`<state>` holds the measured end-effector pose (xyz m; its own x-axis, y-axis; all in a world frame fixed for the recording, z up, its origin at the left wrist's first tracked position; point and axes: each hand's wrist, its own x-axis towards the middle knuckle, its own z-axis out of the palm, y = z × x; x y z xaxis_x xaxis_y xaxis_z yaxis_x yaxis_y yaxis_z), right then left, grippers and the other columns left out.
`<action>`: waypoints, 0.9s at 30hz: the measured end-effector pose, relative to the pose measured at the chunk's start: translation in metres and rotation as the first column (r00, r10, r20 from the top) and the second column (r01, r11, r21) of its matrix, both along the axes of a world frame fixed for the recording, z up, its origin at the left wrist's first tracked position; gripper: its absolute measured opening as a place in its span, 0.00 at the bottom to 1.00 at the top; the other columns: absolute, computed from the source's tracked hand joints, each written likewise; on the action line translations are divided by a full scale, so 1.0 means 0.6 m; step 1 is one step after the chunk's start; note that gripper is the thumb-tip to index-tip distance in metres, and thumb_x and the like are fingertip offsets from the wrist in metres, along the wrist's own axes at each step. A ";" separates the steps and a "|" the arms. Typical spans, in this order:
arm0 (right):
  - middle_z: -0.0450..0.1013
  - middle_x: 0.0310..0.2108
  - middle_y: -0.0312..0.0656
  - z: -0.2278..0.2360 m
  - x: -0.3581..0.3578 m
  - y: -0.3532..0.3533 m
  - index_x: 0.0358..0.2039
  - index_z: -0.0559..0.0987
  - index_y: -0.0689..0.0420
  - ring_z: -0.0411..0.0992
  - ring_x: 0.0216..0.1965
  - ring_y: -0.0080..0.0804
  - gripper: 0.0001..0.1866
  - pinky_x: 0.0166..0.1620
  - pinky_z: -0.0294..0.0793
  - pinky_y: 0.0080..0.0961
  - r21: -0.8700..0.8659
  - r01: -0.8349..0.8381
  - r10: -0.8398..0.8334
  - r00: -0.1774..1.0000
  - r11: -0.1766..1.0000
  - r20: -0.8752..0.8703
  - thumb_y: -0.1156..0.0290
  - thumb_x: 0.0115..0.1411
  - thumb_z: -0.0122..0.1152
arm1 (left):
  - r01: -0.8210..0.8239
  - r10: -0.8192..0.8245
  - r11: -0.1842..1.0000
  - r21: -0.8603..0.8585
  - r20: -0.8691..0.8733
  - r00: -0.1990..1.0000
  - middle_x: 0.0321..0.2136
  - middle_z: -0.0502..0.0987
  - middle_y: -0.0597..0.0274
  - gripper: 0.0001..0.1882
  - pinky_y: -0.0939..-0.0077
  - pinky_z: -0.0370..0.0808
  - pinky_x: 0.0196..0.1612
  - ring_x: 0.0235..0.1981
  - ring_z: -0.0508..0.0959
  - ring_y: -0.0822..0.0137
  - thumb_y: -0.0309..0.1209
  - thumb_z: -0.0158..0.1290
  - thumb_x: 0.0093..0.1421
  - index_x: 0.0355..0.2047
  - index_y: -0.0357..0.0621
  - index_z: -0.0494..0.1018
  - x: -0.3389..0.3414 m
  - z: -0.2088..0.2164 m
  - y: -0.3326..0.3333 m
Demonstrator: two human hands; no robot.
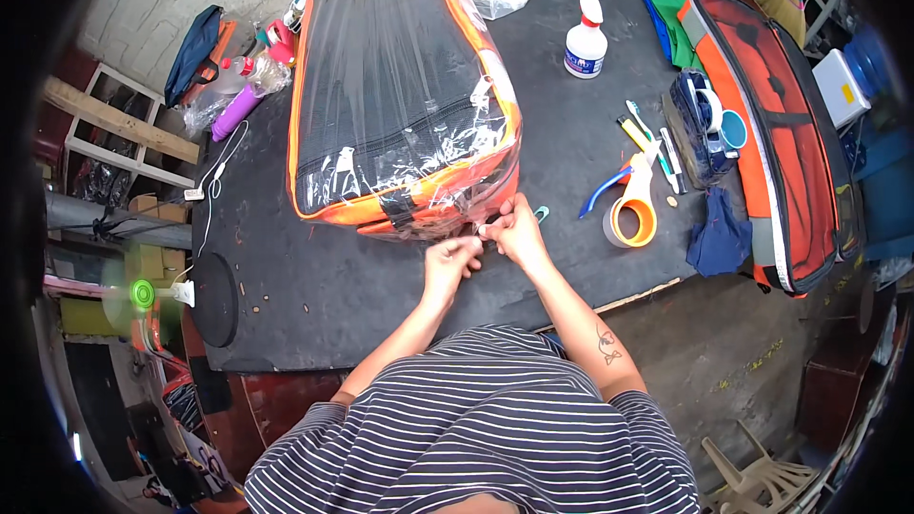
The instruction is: Wrapping orange trauma kits in protective plastic film and securing them with tape.
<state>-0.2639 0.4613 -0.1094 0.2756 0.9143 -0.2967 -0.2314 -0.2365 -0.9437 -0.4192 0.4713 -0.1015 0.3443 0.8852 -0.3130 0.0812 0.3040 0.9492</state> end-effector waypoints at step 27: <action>0.75 0.30 0.47 -0.033 0.012 0.007 0.55 0.60 0.65 0.73 0.17 0.27 0.26 0.18 0.72 0.19 -0.079 -0.372 0.265 0.778 0.925 -0.570 0.81 0.55 0.48 | 0.048 -0.046 0.999 -0.005 0.191 0.981 0.26 0.73 0.65 0.13 0.84 0.66 0.27 0.23 0.70 0.76 0.29 0.47 0.61 0.43 0.34 0.74 -0.039 0.108 0.004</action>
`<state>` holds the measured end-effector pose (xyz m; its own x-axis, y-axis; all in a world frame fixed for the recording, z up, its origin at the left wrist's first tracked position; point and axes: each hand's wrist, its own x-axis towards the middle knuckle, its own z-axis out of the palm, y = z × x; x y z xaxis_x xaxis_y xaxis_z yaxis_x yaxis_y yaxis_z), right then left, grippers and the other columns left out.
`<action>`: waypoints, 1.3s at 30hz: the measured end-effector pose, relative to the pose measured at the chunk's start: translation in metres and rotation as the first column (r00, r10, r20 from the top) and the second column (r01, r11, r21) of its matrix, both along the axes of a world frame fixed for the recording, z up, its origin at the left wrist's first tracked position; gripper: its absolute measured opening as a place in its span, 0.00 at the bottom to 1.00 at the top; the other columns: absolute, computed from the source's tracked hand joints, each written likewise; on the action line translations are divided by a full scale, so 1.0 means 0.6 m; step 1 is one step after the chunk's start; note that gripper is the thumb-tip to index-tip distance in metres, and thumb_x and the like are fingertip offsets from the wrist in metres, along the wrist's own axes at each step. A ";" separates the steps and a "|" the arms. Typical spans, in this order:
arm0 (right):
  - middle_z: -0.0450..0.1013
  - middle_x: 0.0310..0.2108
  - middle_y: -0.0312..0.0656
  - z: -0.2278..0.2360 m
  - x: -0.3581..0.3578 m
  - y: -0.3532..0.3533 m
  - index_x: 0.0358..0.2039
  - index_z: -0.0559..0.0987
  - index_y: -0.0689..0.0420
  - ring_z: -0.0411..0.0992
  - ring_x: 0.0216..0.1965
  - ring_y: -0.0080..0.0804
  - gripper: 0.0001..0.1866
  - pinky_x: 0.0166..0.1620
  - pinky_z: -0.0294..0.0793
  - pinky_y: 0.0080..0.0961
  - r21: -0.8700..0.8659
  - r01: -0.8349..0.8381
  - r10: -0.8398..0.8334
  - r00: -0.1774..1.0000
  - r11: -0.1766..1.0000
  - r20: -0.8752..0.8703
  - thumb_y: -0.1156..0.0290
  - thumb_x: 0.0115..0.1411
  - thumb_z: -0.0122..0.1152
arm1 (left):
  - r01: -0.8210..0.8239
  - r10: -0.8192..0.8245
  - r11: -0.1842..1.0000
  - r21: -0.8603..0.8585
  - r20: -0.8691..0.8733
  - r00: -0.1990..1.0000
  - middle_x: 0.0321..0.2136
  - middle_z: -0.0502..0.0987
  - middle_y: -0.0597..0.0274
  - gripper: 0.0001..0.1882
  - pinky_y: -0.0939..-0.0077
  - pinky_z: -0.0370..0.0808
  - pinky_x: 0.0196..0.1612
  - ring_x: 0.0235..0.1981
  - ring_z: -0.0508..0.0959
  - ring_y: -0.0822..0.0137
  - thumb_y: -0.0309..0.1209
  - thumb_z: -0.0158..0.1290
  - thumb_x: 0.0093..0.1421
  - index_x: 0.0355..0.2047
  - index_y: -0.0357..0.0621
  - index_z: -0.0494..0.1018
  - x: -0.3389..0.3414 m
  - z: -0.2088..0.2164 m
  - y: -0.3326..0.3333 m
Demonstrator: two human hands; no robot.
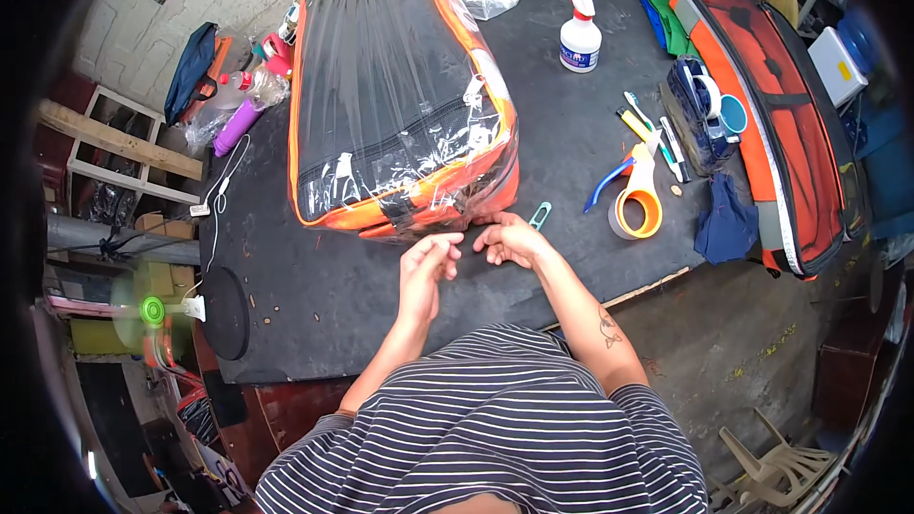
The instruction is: Wrapping orange trauma kits in protective plastic film and securing them with tape.
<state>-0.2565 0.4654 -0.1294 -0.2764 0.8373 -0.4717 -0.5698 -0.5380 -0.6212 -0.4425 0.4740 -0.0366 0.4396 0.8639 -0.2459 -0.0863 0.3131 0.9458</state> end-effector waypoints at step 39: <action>0.69 0.28 0.42 0.246 -0.088 -0.045 0.32 0.76 0.60 0.68 0.23 0.30 0.08 0.26 0.66 0.24 0.898 -0.020 -0.891 0.113 0.440 0.440 0.84 0.50 0.57 | 0.495 0.458 0.115 0.861 -0.488 0.743 0.50 0.71 0.56 0.20 0.42 0.46 0.60 0.62 0.59 0.53 0.38 0.47 0.59 0.49 0.39 0.71 0.014 0.167 0.092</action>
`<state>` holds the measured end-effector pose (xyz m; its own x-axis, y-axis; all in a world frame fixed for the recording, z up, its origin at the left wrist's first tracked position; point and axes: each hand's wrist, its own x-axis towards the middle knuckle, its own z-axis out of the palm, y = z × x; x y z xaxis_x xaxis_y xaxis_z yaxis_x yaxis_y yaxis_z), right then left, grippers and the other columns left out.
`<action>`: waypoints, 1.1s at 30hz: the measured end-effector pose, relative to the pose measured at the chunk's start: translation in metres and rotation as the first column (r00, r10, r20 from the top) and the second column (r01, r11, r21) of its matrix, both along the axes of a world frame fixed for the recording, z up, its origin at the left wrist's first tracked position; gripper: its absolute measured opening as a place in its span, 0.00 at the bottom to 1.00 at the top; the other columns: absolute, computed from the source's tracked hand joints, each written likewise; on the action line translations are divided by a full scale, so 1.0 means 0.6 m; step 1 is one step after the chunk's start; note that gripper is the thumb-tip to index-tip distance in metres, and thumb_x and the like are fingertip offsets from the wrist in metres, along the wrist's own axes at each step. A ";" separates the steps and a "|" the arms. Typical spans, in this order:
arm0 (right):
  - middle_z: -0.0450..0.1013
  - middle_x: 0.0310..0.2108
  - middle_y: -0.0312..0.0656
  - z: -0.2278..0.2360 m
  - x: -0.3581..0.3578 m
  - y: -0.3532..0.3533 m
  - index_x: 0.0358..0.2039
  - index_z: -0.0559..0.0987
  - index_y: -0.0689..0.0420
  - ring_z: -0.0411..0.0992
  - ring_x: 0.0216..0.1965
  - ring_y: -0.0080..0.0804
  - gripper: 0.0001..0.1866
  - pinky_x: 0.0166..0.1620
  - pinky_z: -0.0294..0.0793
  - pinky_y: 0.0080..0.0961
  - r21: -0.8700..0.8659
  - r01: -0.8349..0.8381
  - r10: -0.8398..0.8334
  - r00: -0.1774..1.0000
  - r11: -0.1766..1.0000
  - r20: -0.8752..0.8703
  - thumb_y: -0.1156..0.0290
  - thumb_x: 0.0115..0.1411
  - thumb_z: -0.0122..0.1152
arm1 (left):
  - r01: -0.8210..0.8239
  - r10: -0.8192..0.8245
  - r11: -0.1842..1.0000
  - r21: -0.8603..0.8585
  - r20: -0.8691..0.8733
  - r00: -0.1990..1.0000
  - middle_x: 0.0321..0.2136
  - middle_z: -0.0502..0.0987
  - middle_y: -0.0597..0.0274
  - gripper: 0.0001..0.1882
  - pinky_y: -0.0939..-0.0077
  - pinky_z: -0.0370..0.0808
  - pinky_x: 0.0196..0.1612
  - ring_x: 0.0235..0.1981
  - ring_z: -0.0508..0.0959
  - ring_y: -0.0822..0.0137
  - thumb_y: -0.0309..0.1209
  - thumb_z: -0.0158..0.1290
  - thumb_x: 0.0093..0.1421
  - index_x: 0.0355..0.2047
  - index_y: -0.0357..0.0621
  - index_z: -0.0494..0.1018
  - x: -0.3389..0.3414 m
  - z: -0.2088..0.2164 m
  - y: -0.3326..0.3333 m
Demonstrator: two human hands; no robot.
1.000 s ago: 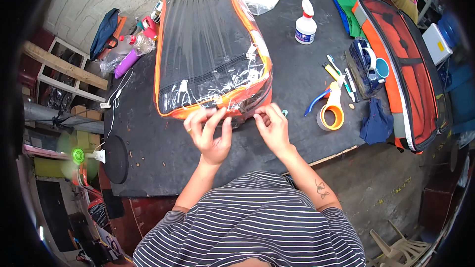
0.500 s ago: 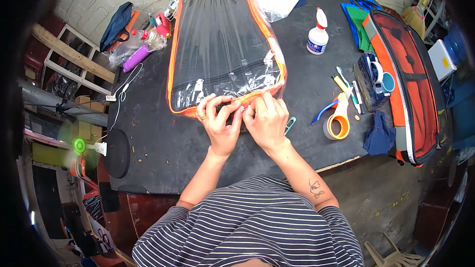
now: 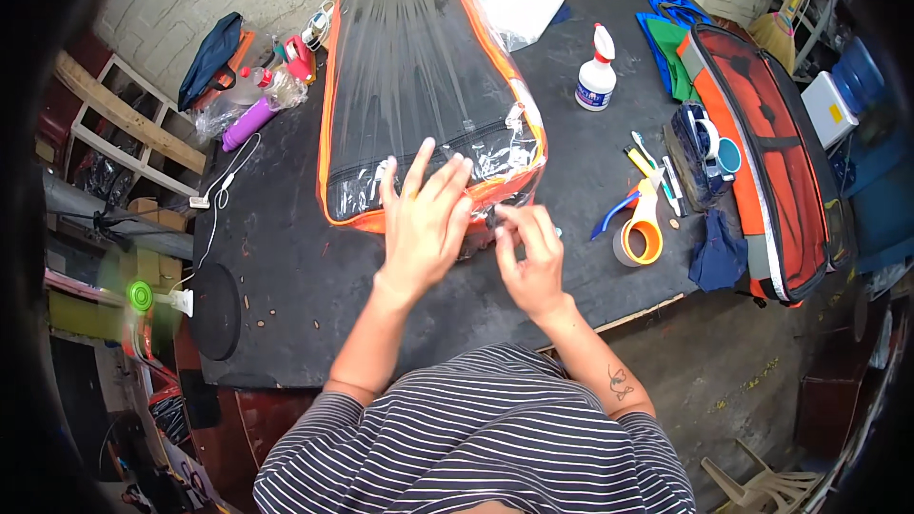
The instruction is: Wrapping orange trauma kits in protective plastic film and securing them with tape.
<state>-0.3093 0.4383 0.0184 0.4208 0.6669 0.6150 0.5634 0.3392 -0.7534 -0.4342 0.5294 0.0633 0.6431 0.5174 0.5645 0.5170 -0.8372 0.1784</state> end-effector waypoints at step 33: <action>0.63 0.18 0.37 -0.003 0.002 0.066 0.18 0.68 0.54 0.65 0.22 0.35 0.10 0.32 0.61 0.33 0.107 0.263 -0.283 0.848 0.959 0.448 0.77 0.39 0.61 | 0.140 -0.162 0.910 -0.391 -0.021 0.987 0.57 0.66 0.55 0.32 0.52 0.49 0.63 0.62 0.60 0.56 0.37 0.61 0.45 0.54 0.49 0.70 -0.002 0.021 0.062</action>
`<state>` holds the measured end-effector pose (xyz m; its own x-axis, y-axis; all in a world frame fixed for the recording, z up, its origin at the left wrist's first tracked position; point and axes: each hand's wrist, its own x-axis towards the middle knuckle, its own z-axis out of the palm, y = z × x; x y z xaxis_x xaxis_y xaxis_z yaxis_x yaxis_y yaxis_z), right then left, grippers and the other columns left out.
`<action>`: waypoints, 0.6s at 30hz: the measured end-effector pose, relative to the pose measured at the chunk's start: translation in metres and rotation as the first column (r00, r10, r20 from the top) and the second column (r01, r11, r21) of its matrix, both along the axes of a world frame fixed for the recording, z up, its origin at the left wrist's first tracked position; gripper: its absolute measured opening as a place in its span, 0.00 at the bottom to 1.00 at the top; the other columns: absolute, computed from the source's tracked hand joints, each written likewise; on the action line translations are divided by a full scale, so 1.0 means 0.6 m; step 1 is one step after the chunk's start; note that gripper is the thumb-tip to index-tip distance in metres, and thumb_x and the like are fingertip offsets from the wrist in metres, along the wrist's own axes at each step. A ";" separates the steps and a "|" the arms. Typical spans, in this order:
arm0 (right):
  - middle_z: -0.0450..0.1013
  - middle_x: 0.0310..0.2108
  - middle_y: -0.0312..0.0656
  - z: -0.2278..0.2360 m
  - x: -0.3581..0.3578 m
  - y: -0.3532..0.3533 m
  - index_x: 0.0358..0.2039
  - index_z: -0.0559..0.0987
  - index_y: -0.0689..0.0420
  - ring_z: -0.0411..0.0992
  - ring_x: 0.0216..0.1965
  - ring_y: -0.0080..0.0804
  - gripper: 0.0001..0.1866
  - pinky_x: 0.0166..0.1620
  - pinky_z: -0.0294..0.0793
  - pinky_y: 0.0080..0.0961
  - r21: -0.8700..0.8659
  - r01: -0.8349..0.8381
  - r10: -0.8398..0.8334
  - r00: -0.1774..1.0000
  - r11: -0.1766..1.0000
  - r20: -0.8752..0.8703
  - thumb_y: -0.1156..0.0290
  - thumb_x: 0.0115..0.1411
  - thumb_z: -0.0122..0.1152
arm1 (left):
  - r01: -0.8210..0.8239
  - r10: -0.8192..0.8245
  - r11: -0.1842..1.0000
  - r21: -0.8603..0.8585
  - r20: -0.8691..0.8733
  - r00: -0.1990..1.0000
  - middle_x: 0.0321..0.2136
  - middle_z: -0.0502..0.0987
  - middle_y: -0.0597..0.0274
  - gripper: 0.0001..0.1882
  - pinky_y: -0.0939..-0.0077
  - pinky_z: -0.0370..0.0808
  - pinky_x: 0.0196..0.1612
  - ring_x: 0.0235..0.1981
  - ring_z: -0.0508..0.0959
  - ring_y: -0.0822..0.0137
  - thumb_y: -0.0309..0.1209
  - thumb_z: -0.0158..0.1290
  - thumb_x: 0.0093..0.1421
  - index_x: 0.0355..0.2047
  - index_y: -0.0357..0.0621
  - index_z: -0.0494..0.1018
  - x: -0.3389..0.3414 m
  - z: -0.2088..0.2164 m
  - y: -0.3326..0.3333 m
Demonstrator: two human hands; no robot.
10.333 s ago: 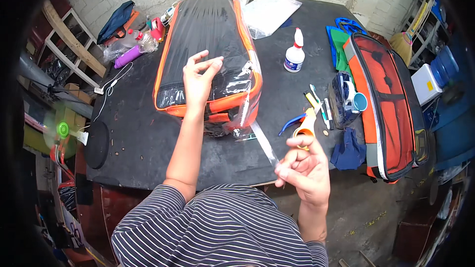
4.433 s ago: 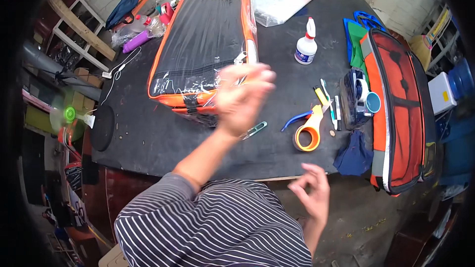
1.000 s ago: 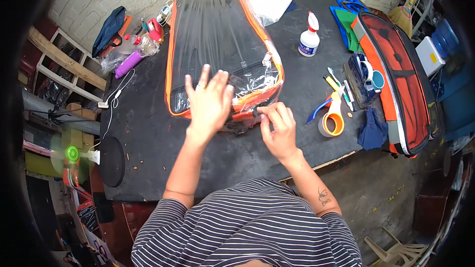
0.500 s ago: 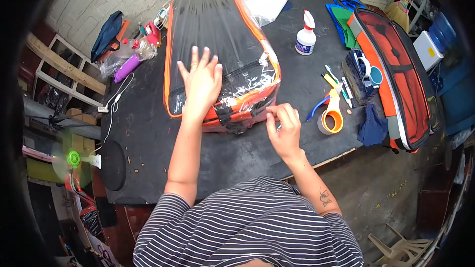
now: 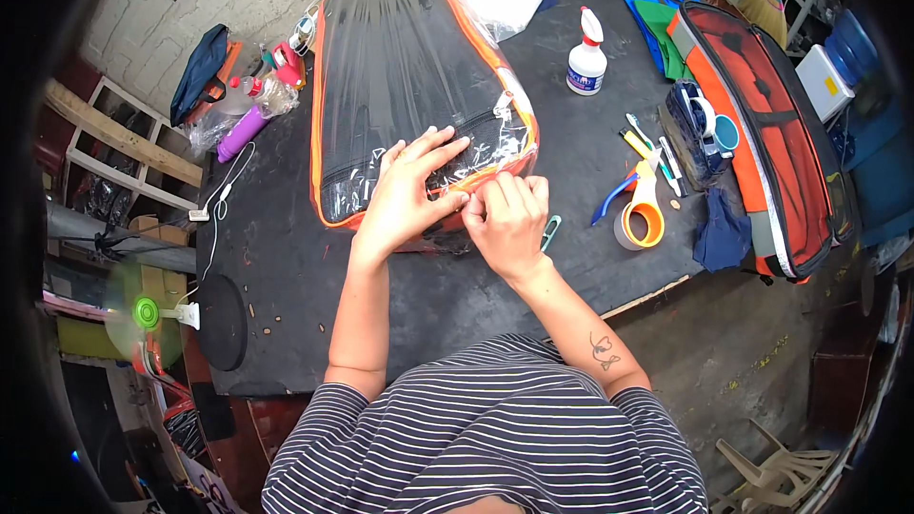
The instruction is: Wrapping orange trauma kits in protective plastic film and securing them with tape.
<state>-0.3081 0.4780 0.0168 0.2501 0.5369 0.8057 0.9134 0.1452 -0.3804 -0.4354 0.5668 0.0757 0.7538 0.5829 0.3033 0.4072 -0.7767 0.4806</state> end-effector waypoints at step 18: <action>0.68 0.36 0.38 -0.184 0.136 -0.117 0.36 0.77 0.55 0.63 0.43 0.40 0.14 0.46 0.63 0.36 -0.681 -0.143 0.236 0.971 0.718 0.045 0.77 0.46 0.58 | -0.019 0.007 0.971 0.237 0.050 0.999 0.53 0.68 0.56 0.28 0.52 0.56 0.60 0.59 0.64 0.55 0.33 0.61 0.48 0.52 0.53 0.71 0.002 -0.020 -0.030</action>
